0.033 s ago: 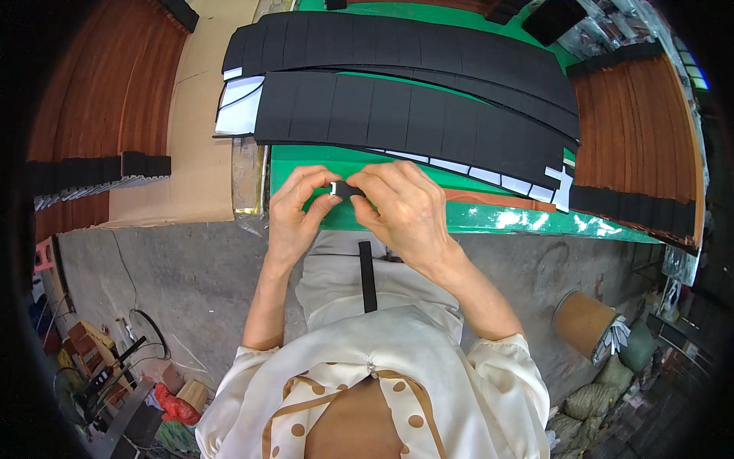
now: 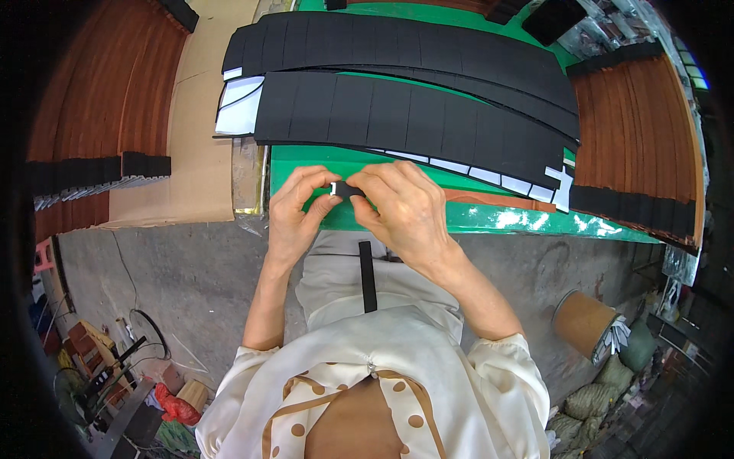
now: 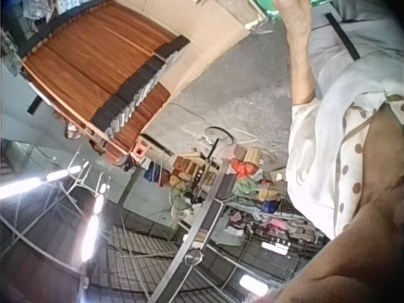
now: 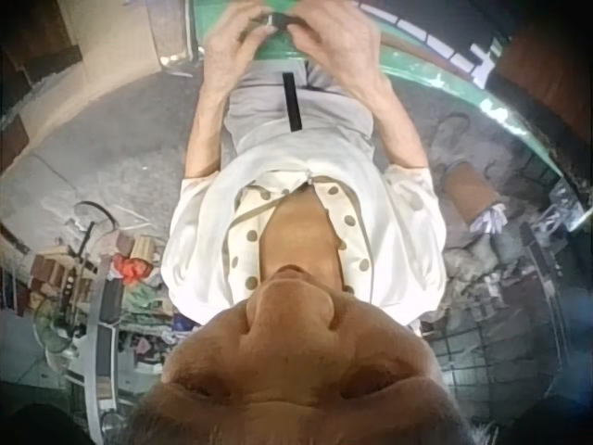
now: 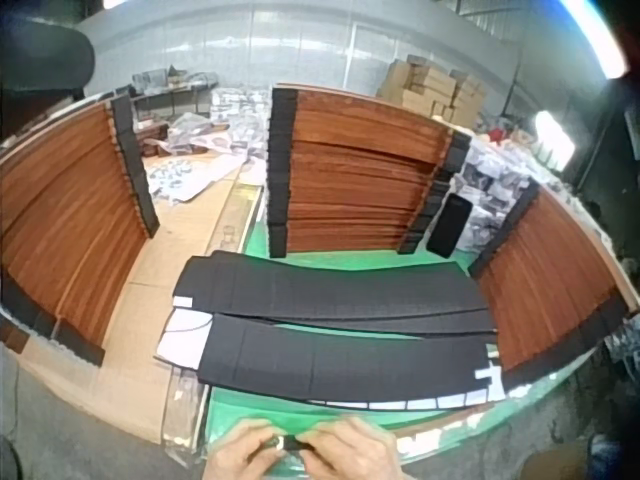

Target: The recorder is applying black adhesive foam strips to the ends of curved wooden furniture components and stacking them in a manufacturing facility.

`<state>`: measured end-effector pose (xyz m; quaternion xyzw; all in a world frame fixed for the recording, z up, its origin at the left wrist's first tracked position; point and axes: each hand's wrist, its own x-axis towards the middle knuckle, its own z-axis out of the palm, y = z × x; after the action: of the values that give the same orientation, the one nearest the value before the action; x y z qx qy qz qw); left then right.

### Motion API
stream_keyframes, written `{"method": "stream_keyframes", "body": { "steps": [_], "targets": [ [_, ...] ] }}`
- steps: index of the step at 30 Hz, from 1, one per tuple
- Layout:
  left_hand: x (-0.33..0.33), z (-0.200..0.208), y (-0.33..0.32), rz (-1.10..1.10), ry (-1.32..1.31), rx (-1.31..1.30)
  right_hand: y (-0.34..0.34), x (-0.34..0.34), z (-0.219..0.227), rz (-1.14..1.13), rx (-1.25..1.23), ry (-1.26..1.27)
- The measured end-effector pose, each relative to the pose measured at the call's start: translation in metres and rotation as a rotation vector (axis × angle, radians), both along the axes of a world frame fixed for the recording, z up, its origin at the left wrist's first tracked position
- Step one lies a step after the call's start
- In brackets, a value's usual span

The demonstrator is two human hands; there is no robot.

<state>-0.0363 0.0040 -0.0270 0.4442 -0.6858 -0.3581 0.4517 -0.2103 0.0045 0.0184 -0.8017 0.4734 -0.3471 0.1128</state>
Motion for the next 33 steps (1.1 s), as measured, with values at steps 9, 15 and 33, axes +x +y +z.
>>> {"method": "stream_keyframes", "body": {
  "steps": [9,15,33],
  "targets": [
    [0.0003,-0.0014,0.0003,-0.013,0.023,-0.007,0.0008,0.0031,-0.0006,-0.017,0.005,-0.025],
    [0.0017,-0.0052,0.0007,-0.049,-0.006,-0.046,-0.0051,-0.0021,0.0032,0.048,0.009,0.006],
    [-0.0016,-0.0037,0.0011,-0.012,0.050,0.029,0.0003,-0.0020,0.0017,-0.010,0.017,-0.033]
  ]
}}
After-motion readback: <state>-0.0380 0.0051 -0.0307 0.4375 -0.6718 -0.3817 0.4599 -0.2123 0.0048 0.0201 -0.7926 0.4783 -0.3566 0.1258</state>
